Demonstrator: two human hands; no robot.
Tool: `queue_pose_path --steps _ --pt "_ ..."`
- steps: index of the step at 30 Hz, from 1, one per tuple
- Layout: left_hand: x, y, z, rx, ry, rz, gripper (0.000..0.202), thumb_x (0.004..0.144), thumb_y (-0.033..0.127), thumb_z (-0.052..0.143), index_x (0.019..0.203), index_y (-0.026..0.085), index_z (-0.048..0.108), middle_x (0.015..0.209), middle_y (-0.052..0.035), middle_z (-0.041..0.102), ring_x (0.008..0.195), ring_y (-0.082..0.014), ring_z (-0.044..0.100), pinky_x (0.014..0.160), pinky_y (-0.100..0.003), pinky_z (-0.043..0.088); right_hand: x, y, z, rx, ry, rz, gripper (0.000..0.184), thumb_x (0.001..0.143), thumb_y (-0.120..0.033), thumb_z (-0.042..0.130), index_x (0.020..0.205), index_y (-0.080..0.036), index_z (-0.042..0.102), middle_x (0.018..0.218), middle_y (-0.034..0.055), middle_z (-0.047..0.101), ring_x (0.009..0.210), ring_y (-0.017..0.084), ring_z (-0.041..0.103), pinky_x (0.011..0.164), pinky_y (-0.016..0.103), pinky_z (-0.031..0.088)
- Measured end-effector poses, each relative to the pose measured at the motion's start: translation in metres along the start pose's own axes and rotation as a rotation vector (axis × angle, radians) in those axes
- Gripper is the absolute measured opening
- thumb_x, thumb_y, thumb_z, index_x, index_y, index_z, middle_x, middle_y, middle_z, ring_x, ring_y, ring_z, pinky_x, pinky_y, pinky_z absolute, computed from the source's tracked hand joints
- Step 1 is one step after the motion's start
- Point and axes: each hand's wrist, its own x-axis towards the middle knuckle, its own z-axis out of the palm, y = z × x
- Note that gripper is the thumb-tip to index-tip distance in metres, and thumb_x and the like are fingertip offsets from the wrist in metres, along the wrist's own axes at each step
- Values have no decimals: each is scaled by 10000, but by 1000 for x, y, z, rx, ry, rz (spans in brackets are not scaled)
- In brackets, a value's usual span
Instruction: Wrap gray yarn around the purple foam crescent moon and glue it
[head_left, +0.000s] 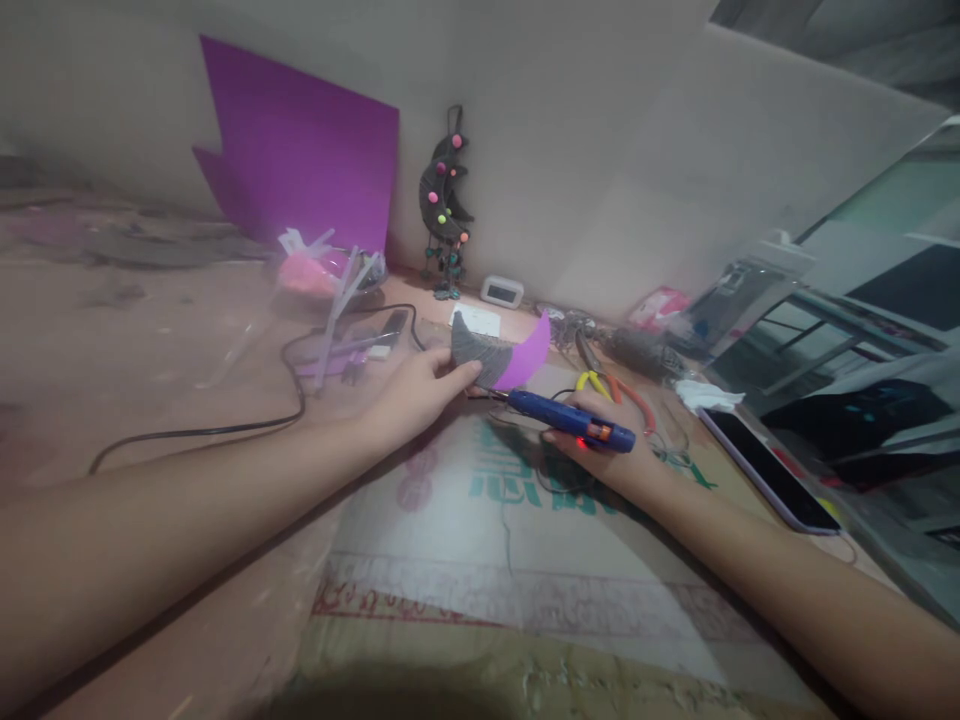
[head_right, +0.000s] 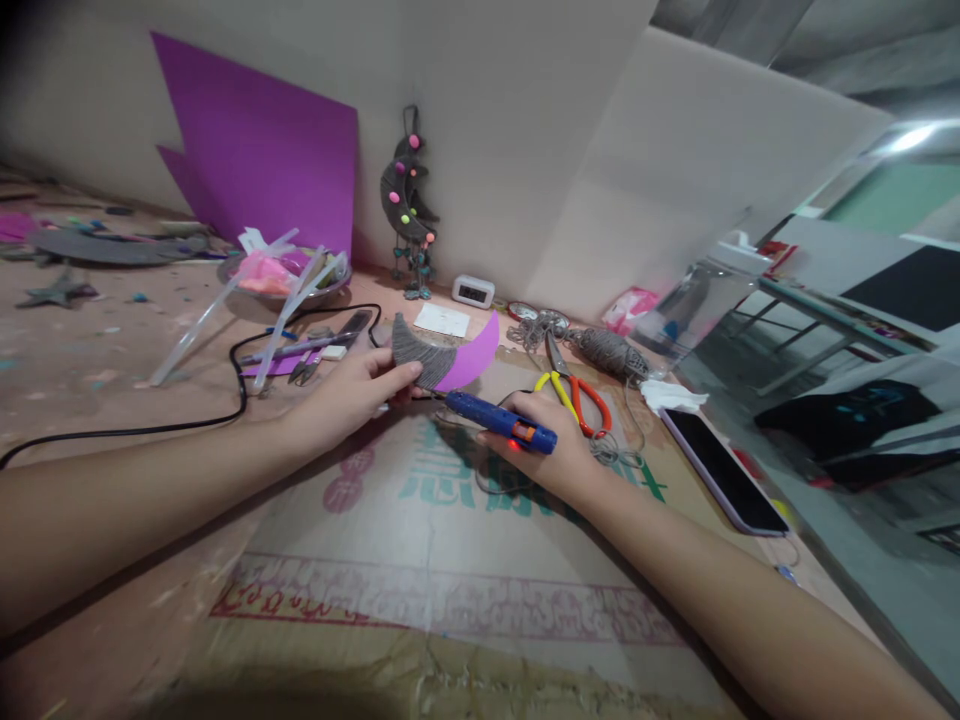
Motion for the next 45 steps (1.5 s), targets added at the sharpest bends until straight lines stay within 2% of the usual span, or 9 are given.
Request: queue_pose_path --steps 28,45 --pt "0 2 0 6 2 12 308 848 458 540 747 172 594 747 -28 649 680 -171 571 634 -277 398 0 -1 -2 57 25 15 200 789 -384 669 739 -224 560 655 -1 583 625 164 535 578 293 408" --pt "0 3 1 -6 -1 -9 307 839 464 544 747 175 591 730 -25 633 667 -172 559 627 -277 387 0 1 -1 4 61 62 241 796 -409 663 718 -217 541 638 -6 558 620 159 522 561 280 384"
